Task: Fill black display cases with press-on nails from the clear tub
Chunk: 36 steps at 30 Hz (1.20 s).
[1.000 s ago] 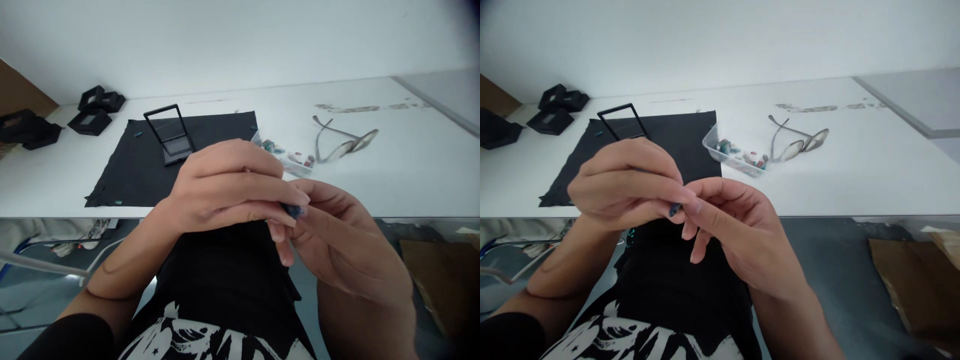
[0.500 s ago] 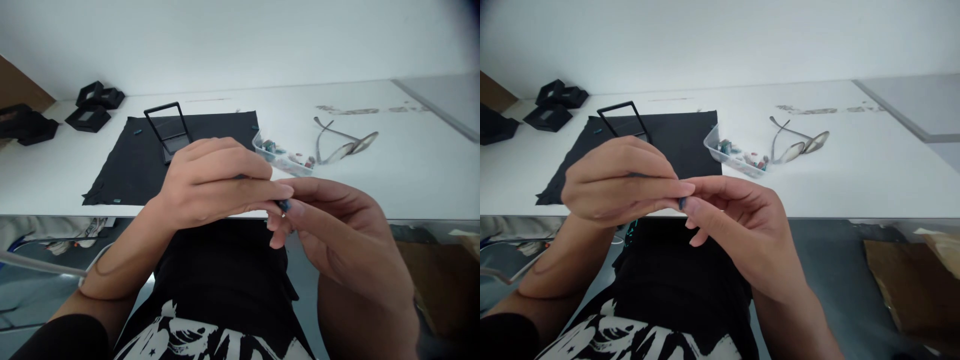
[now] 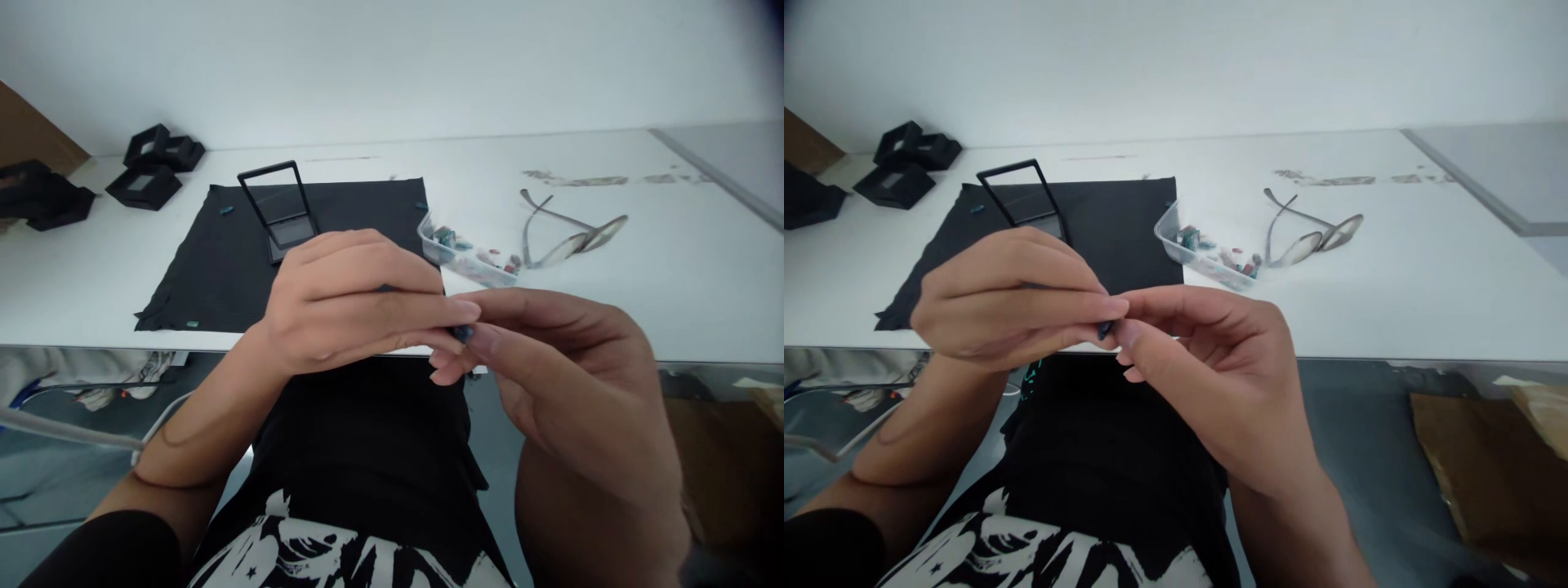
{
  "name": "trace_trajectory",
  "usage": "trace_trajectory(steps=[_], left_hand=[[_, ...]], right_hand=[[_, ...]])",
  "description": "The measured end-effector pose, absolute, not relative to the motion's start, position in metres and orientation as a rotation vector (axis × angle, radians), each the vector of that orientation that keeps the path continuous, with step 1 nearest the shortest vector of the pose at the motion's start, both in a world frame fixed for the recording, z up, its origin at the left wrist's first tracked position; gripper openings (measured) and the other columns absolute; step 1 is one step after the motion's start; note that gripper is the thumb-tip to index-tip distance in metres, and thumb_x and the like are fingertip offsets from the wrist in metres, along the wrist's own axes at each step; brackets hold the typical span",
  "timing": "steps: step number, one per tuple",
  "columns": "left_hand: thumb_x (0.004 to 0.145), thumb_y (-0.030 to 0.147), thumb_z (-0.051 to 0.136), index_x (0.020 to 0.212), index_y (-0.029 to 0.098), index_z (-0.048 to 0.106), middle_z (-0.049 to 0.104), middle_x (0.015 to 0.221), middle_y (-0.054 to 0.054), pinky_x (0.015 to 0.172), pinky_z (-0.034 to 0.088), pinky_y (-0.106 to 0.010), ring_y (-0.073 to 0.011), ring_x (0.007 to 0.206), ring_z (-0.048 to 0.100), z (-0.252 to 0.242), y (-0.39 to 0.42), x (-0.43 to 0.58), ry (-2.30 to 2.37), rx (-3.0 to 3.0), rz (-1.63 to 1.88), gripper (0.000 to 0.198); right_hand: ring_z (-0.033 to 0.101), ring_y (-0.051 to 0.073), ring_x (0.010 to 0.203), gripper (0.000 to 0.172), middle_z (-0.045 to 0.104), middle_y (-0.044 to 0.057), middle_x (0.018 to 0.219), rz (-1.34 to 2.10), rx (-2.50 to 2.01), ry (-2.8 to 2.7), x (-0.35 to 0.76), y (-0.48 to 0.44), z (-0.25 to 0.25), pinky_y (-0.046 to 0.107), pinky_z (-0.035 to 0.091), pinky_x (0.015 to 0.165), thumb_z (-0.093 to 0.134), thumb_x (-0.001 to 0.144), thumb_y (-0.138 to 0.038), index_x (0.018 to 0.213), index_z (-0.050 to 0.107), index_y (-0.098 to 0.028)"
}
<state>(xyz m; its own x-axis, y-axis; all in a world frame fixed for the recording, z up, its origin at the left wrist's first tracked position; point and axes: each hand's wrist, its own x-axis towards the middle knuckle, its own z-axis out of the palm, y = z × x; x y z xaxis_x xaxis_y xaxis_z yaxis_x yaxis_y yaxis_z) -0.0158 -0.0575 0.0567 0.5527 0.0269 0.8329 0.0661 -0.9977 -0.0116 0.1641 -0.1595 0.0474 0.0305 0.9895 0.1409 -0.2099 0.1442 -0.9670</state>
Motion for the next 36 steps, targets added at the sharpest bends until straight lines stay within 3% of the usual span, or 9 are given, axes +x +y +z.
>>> trace_trajectory(steps=[3,6,11,14,17,20,27,33,36], left_hand=[[0.096,0.027,0.070,0.097,0.022,0.076,0.077,0.086,-0.002,0.068,0.062,-0.024,-0.0136,0.074,0.074,0.054,-0.057,-0.015,0.003,-2.708,-1.551,0.008],[0.098,0.027,0.066,0.098,0.025,0.076,0.077,0.087,0.000,0.071,0.063,-0.024,-0.0131,0.077,0.074,0.052,-0.059,-0.016,-0.066,-2.709,-1.576,0.010],[0.104,0.045,0.053,0.099,0.029,0.076,0.076,0.080,-0.002,0.066,0.063,-0.026,-0.0142,0.070,0.073,0.051,-0.064,-0.018,-0.310,-2.732,-1.518,0.028],[0.103,0.049,0.054,0.094,0.029,0.075,0.076,0.078,-0.001,0.063,0.062,-0.025,-0.0127,0.066,0.072,0.050,-0.066,-0.018,-0.380,-2.726,-1.585,0.030],[0.097,0.037,0.069,0.091,0.026,0.071,0.078,0.086,0.001,0.068,0.064,-0.023,-0.0111,0.070,0.073,0.047,-0.066,-0.018,-0.219,-2.766,-1.805,0.013],[0.092,0.026,0.074,0.090,0.023,0.069,0.078,0.088,0.000,0.073,0.065,-0.025,-0.0133,0.078,0.076,0.043,-0.064,-0.018,-0.109,-2.831,-1.882,0.007],[0.092,0.023,0.070,0.084,0.021,0.060,0.073,0.076,-0.001,0.068,0.062,-0.024,-0.0132,0.074,0.074,0.036,-0.066,-0.017,-0.156,-2.811,-2.066,0.013],[0.099,0.034,0.051,0.080,0.025,0.046,0.062,0.065,0.002,0.051,0.056,-0.026,-0.0118,0.054,0.065,0.032,-0.075,-0.018,-0.375,-2.740,-2.061,0.021],[0.098,0.032,0.050,0.082,0.025,0.044,0.060,0.065,0.003,0.050,0.055,-0.026,-0.0114,0.054,0.064,0.032,-0.078,-0.018,-0.381,-2.721,-2.128,0.018]], right_hand=[[0.069,0.013,0.061,0.011,0.078,-0.002,0.077,1.257,-0.923,-1.095,0.165,-0.158,0.046,0.026,0.063,0.058,0.080,0.086,-0.027,0.093,0.083,-0.033],[0.071,0.013,0.066,0.009,0.078,-0.002,0.078,1.289,-0.916,-1.084,0.165,-0.156,0.047,0.023,0.064,0.057,0.080,0.086,-0.028,0.092,0.083,-0.033],[0.073,0.017,0.068,0.008,0.076,0.001,0.074,1.172,-0.997,-1.082,0.181,-0.150,0.052,0.024,0.063,0.052,0.082,0.081,-0.028,0.089,0.084,-0.027],[0.072,0.019,0.064,0.007,0.075,0.004,0.071,0.927,-1.079,-1.068,0.203,-0.131,0.053,0.028,0.062,0.048,0.081,0.080,-0.023,0.086,0.084,-0.021],[0.069,0.018,0.060,0.004,0.072,0.004,0.069,0.623,-1.205,-0.993,0.225,-0.099,0.045,0.026,0.056,0.042,0.080,0.078,-0.019,0.078,0.084,-0.018],[0.070,0.019,0.065,0.007,0.072,0.006,0.069,0.533,-1.438,-1.042,0.241,-0.066,0.029,0.028,0.059,0.048,0.082,0.076,-0.023,0.079,0.083,-0.017],[0.073,0.021,0.068,0.026,0.079,0.012,0.087,-0.167,-1.548,-1.328,0.261,-0.041,0.002,0.036,0.059,0.055,0.075,0.078,-0.027,0.100,0.082,-0.013],[0.072,0.018,0.074,0.023,0.079,0.010,0.099,-0.107,-1.449,-1.343,0.211,-0.074,0.017,0.031,0.059,0.055,0.071,0.085,-0.028,0.101,0.079,-0.015],[0.072,0.016,0.077,0.016,0.078,0.004,0.092,-0.037,-1.408,-1.419,0.177,-0.091,0.024,0.028,0.058,0.057,0.069,0.088,-0.026,0.100,0.078,-0.020]])
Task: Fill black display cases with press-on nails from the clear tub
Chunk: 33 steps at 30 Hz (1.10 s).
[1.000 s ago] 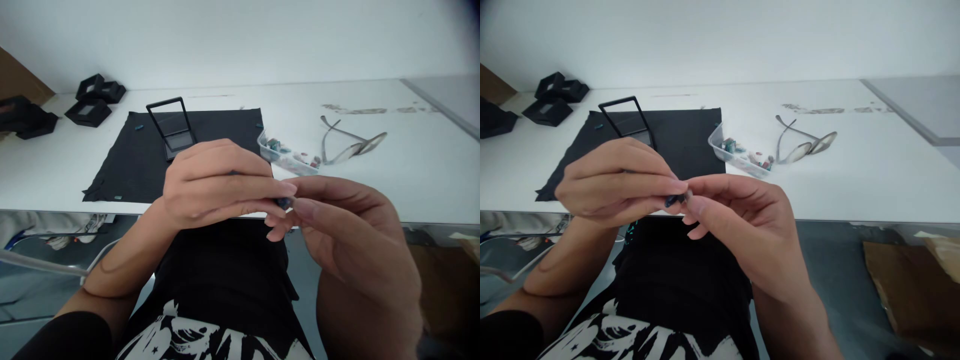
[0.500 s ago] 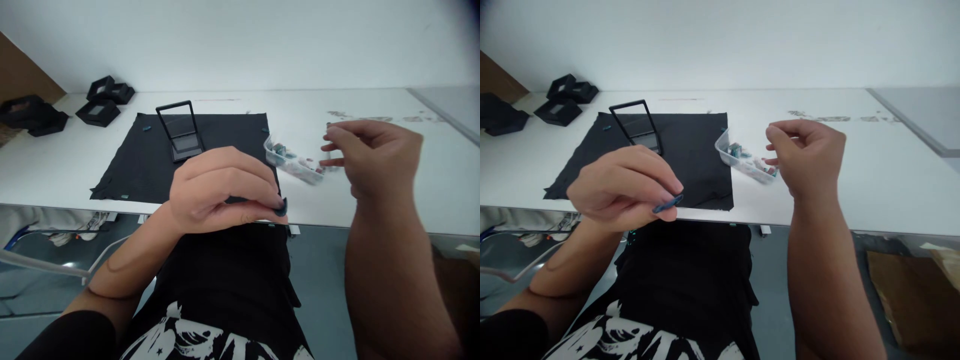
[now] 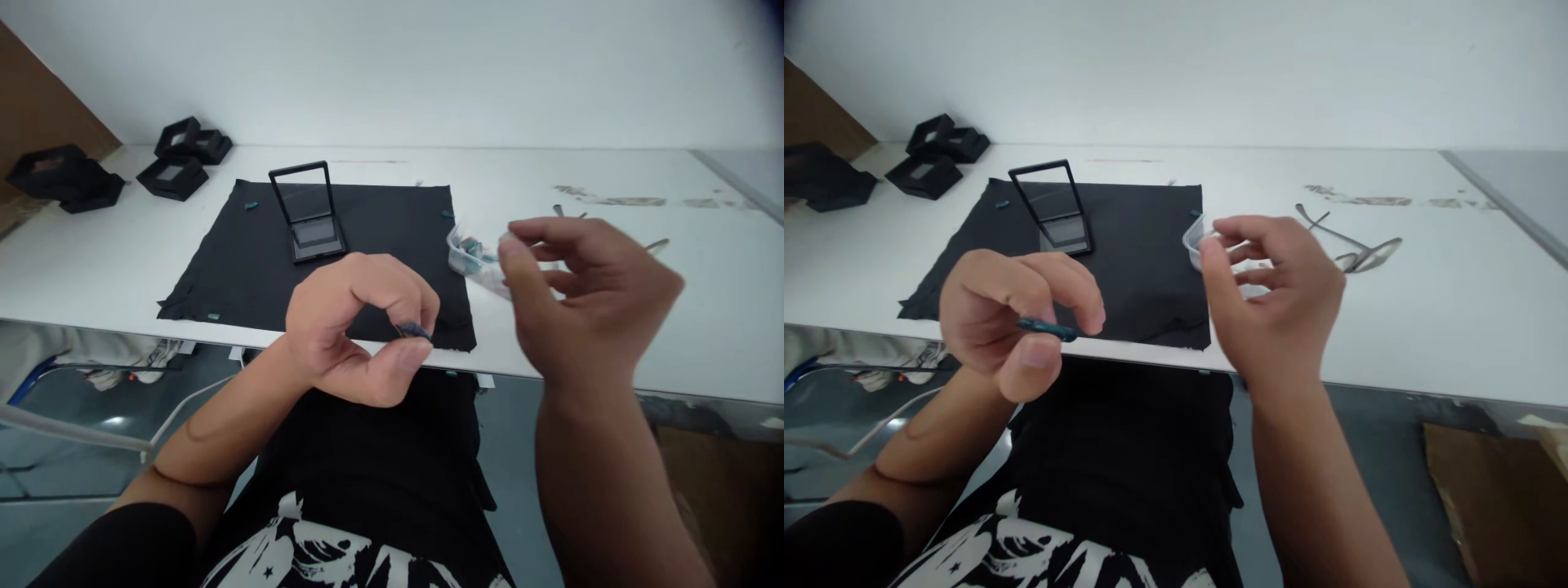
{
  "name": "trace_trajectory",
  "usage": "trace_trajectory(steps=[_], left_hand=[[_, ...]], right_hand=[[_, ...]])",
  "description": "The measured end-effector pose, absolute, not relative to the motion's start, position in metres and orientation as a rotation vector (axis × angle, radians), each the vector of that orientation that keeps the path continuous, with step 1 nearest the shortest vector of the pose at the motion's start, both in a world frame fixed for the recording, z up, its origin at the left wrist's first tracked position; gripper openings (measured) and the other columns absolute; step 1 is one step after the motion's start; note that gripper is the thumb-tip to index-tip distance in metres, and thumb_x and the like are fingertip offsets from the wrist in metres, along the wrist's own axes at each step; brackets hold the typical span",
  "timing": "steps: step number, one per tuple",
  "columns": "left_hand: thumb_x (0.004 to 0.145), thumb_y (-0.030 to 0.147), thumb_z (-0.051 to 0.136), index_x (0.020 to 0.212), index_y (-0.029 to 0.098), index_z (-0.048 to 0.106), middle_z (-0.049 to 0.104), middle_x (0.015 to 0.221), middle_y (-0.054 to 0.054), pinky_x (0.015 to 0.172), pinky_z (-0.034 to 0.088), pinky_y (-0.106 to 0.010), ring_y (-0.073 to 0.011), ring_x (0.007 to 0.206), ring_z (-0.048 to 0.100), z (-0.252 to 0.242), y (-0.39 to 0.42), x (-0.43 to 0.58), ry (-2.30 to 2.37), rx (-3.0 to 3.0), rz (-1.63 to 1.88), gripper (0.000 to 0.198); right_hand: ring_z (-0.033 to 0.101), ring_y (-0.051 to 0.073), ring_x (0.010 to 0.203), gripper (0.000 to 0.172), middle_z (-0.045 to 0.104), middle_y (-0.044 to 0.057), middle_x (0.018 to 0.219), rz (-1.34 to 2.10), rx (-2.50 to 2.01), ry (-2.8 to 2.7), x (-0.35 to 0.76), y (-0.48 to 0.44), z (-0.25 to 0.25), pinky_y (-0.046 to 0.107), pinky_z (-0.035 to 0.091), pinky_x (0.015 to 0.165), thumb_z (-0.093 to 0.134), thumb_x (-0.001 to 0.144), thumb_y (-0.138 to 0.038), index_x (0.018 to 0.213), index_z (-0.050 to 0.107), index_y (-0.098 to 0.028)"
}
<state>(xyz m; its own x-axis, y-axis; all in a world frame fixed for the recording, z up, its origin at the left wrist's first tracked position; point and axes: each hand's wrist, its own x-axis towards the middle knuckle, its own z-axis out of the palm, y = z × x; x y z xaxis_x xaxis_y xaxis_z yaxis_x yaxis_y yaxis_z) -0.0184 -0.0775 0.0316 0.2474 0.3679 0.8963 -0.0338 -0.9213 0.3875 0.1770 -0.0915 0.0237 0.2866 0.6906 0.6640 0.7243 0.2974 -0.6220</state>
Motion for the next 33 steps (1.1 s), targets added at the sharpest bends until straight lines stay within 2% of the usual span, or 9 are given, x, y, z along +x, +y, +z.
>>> trace_trajectory(steps=[5,8,12,15,19,22,25,33], left_hand=[[0.096,0.026,0.052,0.082,0.025,0.043,0.058,0.066,0.003,0.054,0.056,-0.027,-0.0128,0.061,0.067,0.031,-0.078,-0.025,0.264,2.176,1.710,0.017],[0.096,0.026,0.053,0.082,0.025,0.043,0.056,0.066,0.003,0.052,0.055,-0.027,-0.0125,0.059,0.065,0.027,-0.073,-0.031,0.294,2.175,1.737,0.017],[0.096,0.026,0.055,0.085,0.023,0.046,0.054,0.067,0.004,0.050,0.052,-0.025,-0.0108,0.056,0.062,0.018,-0.064,-0.035,0.275,2.151,1.768,0.015],[0.097,0.025,0.055,0.088,0.023,0.047,0.054,0.069,0.004,0.051,0.050,-0.024,-0.0096,0.057,0.061,0.013,-0.060,-0.036,0.253,2.122,1.784,0.012],[0.096,0.025,0.059,0.093,0.022,0.052,0.057,0.070,0.004,0.056,0.053,-0.023,-0.0090,0.058,0.062,0.007,-0.060,-0.042,0.280,2.108,1.764,0.009],[0.094,0.024,0.062,0.094,0.022,0.055,0.062,0.071,0.003,0.061,0.056,-0.024,-0.0098,0.061,0.065,0.002,-0.059,-0.050,0.316,2.164,1.734,0.008],[0.091,0.022,0.067,0.091,0.020,0.058,0.067,0.071,0.001,0.060,0.054,-0.023,-0.0102,0.062,0.066,-0.005,-0.057,-0.059,0.330,2.286,1.727,0.009],[0.091,0.022,0.071,0.095,0.017,0.065,0.074,0.074,-0.002,0.057,0.051,-0.026,-0.0125,0.060,0.066,-0.016,-0.053,-0.081,0.463,2.649,1.689,0.009]], right_hand=[[0.069,0.015,0.067,0.010,0.077,0.004,0.078,-0.222,-1.398,-1.439,0.187,-0.063,0.009,0.025,0.050,0.051,0.068,0.085,-0.021,0.082,0.077,-0.019],[0.067,0.015,0.059,0.009,0.075,0.006,0.070,-0.300,-1.484,-1.419,0.216,-0.037,-0.002,0.030,0.053,0.060,0.069,0.081,-0.020,0.080,0.078,-0.016],[0.069,0.017,0.063,0.013,0.076,0.008,0.074,-0.296,-1.465,-1.364,0.215,-0.039,0.004,0.029,0.052,0.056,0.070,0.084,-0.024,0.084,0.079,-0.015],[0.071,0.016,0.070,0.009,0.078,0.005,0.080,-0.257,-1.405,-1.460,0.185,-0.062,0.015,0.027,0.054,0.057,0.069,0.086,-0.020,0.084,0.077,-0.018],[0.070,0.015,0.076,0.008,0.076,0.001,0.085,0.018,-1.214,-1.621,0.144,-0.093,0.020,0.026,0.057,0.064,0.069,0.089,-0.017,0.089,0.074,-0.024],[0.070,0.013,0.078,0.009,0.075,-0.001,0.090,0.462,-1.102,-1.631,0.126,-0.109,0.019,0.024,0.058,0.064,0.068,0.092,-0.021,0.098,0.074,-0.025],[0.071,0.012,0.078,0.012,0.076,-0.001,0.092,0.846,-1.031,-1.554,0.114,-0.119,0.018,0.023,0.059,0.061,0.069,0.094,-0.028,0.104,0.075,-0.024],[0.070,0.013,0.077,0.018,0.075,-0.001,0.087,0.950,-1.131,-1.468,0.096,-0.119,0.010,0.022,0.059,0.057,0.076,0.087,-0.030,0.104,0.078,-0.025]])
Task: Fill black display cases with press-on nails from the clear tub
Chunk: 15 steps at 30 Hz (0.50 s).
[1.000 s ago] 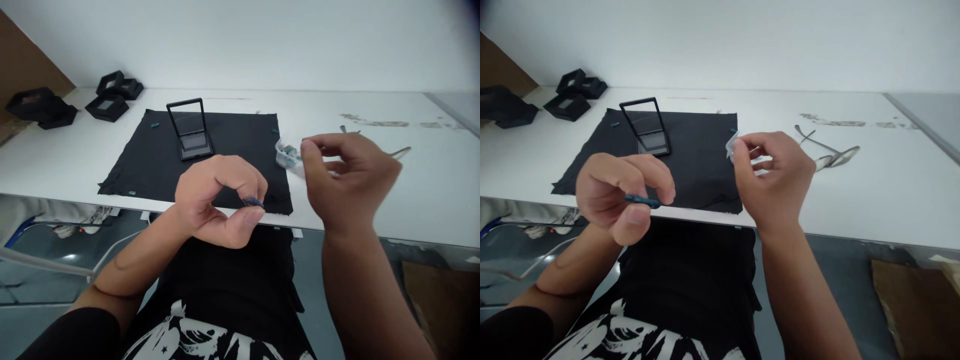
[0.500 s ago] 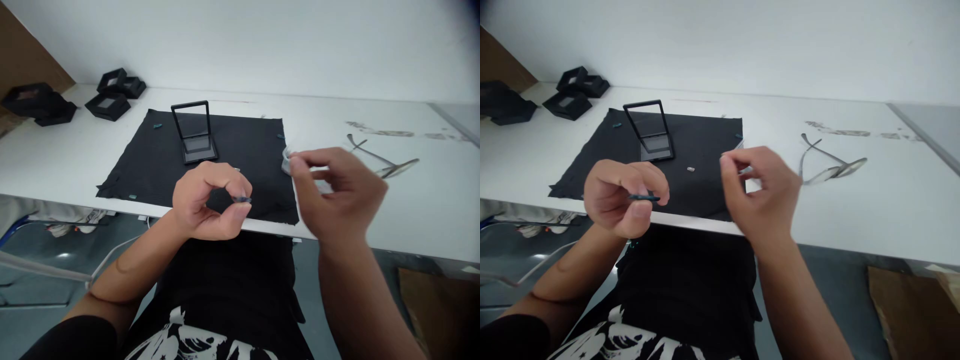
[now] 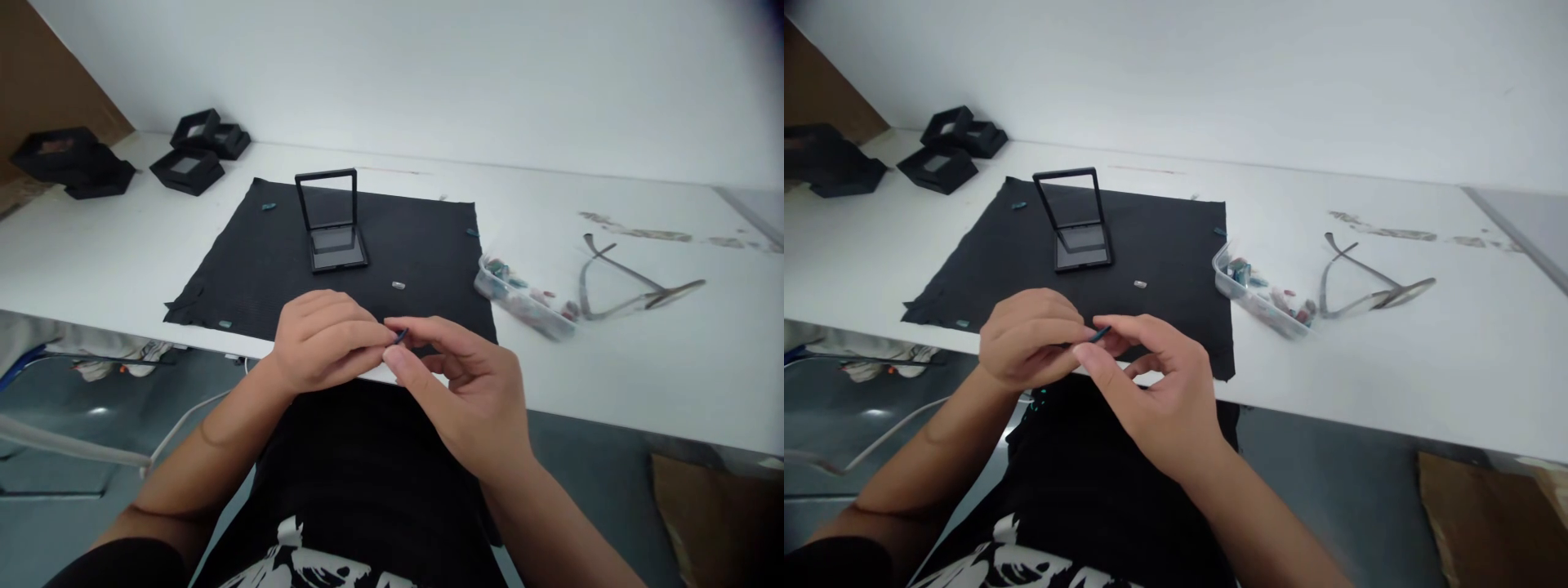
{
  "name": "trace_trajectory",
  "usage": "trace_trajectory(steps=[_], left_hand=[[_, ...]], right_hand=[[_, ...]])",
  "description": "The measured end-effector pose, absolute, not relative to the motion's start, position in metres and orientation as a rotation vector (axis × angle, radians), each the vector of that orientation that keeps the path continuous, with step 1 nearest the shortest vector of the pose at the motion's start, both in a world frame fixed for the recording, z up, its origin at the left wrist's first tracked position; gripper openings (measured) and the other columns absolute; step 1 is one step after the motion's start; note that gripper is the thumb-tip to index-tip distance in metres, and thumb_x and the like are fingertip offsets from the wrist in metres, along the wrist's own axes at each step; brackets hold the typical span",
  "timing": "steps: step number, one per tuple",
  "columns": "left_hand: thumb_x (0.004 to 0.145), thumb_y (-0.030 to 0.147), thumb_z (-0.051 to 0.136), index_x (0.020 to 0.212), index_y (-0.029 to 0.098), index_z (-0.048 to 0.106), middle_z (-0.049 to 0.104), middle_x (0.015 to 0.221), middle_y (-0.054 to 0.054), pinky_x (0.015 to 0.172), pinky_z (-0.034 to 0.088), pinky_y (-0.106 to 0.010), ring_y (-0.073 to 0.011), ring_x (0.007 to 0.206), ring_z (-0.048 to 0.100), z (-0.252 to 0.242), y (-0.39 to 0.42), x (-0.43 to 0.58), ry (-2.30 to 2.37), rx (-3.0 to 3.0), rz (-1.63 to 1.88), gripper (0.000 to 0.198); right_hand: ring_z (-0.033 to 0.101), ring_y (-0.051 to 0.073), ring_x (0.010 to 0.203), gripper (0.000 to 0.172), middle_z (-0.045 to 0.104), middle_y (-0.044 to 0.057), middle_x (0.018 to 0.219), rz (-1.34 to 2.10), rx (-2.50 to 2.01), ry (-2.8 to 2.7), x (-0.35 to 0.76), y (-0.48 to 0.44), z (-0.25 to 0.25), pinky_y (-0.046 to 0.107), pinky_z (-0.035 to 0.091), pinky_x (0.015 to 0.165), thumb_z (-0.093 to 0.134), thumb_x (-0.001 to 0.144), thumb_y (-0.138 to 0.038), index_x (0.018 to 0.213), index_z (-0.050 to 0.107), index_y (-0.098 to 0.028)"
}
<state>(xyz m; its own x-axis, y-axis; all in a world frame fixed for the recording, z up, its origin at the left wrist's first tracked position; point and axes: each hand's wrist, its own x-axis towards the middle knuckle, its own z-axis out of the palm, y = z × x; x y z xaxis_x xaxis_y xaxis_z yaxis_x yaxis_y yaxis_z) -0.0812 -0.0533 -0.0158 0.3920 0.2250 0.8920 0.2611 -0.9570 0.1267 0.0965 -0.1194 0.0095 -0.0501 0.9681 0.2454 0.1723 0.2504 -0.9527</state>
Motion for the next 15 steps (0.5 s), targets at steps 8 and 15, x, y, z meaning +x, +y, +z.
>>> trace_trajectory(steps=[8,15], left_hand=[[0.092,0.026,0.072,0.087,0.021,0.064,0.070,0.065,0.004,0.054,0.048,-0.025,-0.0108,0.054,0.063,-0.021,-0.049,-0.091,-0.557,-2.466,-1.495,0.010],[0.088,0.029,0.075,0.110,0.021,0.069,0.077,0.094,-0.003,0.074,0.057,-0.027,-0.0155,0.082,0.073,-0.016,-0.035,-0.121,-0.873,-2.542,-1.378,0.024]], right_hand=[[0.071,0.019,0.084,0.029,0.075,0.003,0.098,0.699,-1.255,-1.601,0.085,-0.114,0.001,0.034,0.065,0.063,0.069,0.091,-0.033,0.120,0.074,-0.032],[0.070,0.018,0.086,0.029,0.074,0.003,0.099,0.360,-1.273,-1.863,0.096,-0.076,0.008,0.032,0.062,0.067,0.062,0.097,-0.034,0.124,0.069,-0.030]])
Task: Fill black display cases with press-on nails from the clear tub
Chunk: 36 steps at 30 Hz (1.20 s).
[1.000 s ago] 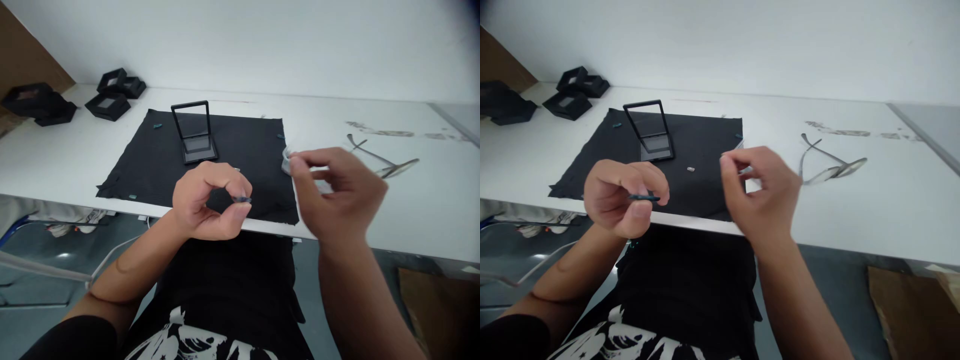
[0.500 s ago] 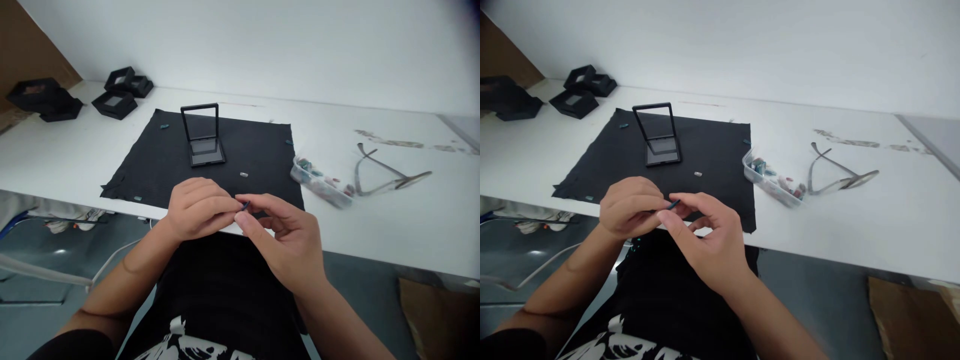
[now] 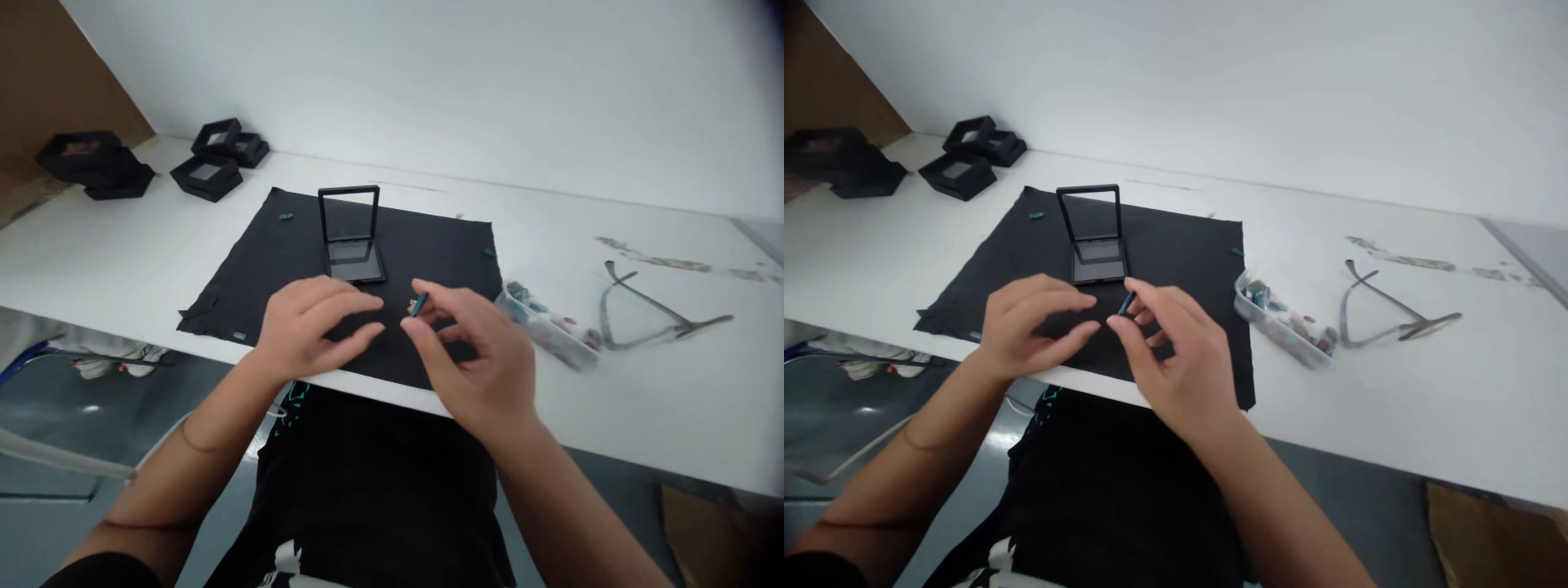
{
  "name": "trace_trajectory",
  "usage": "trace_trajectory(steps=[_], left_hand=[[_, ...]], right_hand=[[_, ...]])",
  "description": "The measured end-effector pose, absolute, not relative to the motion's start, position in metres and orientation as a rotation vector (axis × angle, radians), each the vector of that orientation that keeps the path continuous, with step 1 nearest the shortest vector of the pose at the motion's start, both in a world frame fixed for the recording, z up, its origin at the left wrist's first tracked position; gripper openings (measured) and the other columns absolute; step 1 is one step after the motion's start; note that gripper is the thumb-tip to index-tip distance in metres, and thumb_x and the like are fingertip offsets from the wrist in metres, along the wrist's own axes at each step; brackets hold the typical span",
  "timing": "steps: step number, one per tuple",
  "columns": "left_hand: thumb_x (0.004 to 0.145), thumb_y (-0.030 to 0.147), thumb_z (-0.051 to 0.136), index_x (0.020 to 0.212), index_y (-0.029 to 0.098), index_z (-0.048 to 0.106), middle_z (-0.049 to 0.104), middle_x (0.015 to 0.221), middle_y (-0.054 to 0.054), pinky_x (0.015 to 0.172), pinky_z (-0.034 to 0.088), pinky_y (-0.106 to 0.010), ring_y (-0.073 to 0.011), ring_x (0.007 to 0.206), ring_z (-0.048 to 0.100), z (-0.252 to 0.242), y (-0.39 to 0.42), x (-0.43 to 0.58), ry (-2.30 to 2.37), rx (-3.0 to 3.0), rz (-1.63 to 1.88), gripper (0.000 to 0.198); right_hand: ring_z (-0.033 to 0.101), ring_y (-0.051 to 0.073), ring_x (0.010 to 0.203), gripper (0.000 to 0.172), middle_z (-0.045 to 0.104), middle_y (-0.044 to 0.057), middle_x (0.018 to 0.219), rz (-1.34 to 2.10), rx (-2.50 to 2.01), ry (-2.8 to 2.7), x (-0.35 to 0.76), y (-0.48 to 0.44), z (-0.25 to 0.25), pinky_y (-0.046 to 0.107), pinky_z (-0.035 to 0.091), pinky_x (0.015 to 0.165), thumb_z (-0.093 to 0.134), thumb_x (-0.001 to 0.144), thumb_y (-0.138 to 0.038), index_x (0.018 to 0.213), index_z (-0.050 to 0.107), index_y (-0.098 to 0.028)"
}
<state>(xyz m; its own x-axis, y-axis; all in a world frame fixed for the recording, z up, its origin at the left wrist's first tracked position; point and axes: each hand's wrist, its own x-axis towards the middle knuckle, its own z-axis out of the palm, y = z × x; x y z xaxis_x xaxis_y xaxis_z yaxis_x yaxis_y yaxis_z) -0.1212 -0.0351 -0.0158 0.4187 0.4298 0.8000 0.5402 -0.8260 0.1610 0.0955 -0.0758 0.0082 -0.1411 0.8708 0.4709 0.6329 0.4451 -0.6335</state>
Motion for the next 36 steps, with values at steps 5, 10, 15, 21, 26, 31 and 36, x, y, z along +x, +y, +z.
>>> trace_trajectory(steps=[5,10,15,21,26,31,36], left_hand=[[0.102,0.050,0.054,0.135,0.024,0.066,0.050,0.157,-0.012,0.111,0.049,-0.051,-0.0331,0.138,0.055,-0.012,-0.011,-0.157,-1.377,-2.651,-0.700,0.043],[0.105,0.053,0.045,0.145,0.023,0.059,0.046,0.160,-0.011,0.121,0.039,-0.057,-0.0335,0.152,0.040,-0.023,-0.004,-0.167,-1.609,-2.747,-0.405,0.052],[0.106,0.054,0.041,0.146,0.023,0.058,0.048,0.159,-0.012,0.120,0.041,-0.055,-0.0319,0.147,0.048,-0.025,-0.009,-0.167,-1.618,-2.798,-0.427,0.054],[0.105,0.052,0.047,0.143,0.021,0.061,0.054,0.154,-0.012,0.115,0.047,-0.056,-0.0318,0.141,0.054,-0.029,-0.013,-0.169,-1.538,-2.818,-0.518,0.051],[0.104,0.049,0.051,0.142,0.023,0.061,0.053,0.155,-0.010,0.115,0.048,-0.054,-0.0293,0.140,0.056,-0.029,-0.014,-0.174,-1.505,-2.869,-0.557,0.047],[0.102,0.050,0.053,0.124,0.026,0.072,0.068,0.139,-0.006,0.109,0.053,-0.046,-0.0261,0.128,0.065,-0.018,-0.005,-0.198,-1.638,-2.776,-0.669,0.038],[0.096,0.060,0.052,0.135,0.026,0.064,0.067,0.139,-0.008,0.102,0.054,-0.052,-0.0347,0.125,0.064,0.003,0.026,-0.224,-2.106,-2.424,-0.432,0.053]], right_hand=[[0.070,0.022,0.085,0.030,0.074,0.007,0.105,0.159,-1.426,-2.219,0.085,-0.020,0.022,0.033,0.051,0.064,0.059,0.097,-0.032,0.123,0.069,-0.020],[0.070,0.029,0.097,0.027,0.073,0.012,0.116,0.034,-1.595,-2.619,0.047,0.030,0.022,0.036,0.044,0.065,0.053,0.100,-0.030,0.115,0.072,-0.019],[0.070,0.030,0.098,0.025,0.073,0.013,0.114,0.108,-1.540,-2.703,0.026,0.053,0.012,0.037,0.046,0.070,0.057,0.098,-0.032,0.107,0.074,-0.017],[0.070,0.027,0.096,0.028,0.074,0.010,0.113,0.196,-1.520,-2.653,0.034,0.054,0.003,0.035,0.046,0.068,0.057,0.097,-0.038,0.111,0.073,-0.019],[0.069,0.023,0.094,0.027,0.075,0.005,0.111,0.257,-1.496,-2.558,0.039,0.055,-0.003,0.035,0.047,0.070,0.059,0.096,-0.038,0.114,0.075,-0.024],[0.069,0.023,0.092,0.028,0.075,0.005,0.107,0.298,-1.483,-2.492,0.038,0.055,-0.008,0.035,0.048,0.069,0.057,0.097,-0.036,0.115,0.076,-0.026],[0.068,0.024,0.091,0.032,0.075,0.005,0.105,0.332,-1.461,-2.466,0.036,0.059,-0.012,0.035,0.049,0.070,0.055,0.097,-0.035,0.121,0.074,-0.026]])
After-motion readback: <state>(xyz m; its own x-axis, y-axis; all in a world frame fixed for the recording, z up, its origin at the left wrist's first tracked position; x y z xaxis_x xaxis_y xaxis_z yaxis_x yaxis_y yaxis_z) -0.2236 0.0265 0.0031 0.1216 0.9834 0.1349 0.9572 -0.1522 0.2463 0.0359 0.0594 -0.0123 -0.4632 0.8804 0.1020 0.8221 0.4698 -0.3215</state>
